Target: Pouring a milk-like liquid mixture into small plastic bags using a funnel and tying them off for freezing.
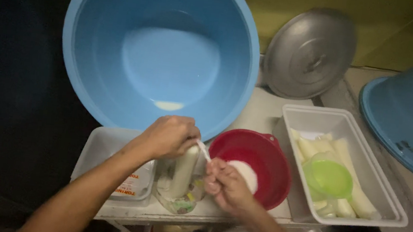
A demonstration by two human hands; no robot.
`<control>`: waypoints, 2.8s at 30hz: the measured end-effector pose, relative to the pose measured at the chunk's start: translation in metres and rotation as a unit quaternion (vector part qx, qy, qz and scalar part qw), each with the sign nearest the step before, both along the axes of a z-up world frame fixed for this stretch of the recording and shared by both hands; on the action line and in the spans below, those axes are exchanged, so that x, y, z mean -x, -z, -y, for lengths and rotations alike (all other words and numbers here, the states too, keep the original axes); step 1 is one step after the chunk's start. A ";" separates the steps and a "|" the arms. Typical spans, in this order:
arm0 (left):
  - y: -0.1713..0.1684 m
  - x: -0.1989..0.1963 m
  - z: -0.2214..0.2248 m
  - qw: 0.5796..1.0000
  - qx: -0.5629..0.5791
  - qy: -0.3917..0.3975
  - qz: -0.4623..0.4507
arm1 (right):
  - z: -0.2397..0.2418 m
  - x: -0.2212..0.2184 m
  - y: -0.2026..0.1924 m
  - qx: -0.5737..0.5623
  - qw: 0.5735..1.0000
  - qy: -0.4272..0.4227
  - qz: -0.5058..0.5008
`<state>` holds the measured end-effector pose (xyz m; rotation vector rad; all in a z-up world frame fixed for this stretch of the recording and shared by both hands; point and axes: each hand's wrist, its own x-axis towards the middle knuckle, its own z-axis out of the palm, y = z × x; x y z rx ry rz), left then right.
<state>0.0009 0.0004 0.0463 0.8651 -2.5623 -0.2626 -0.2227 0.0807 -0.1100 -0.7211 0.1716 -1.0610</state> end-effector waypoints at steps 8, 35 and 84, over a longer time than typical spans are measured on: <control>0.009 0.018 -0.012 0.959 -0.219 -0.131 -0.125 | -0.014 -0.055 0.005 -0.099 0.982 0.125 -0.104; 0.010 0.001 -0.022 0.981 0.085 0.122 0.123 | 0.113 0.024 0.022 0.091 0.960 -0.057 -0.260; 0.117 0.036 0.013 0.458 -0.491 -0.117 -0.732 | 0.074 -0.061 -0.058 0.298 0.599 0.578 -0.468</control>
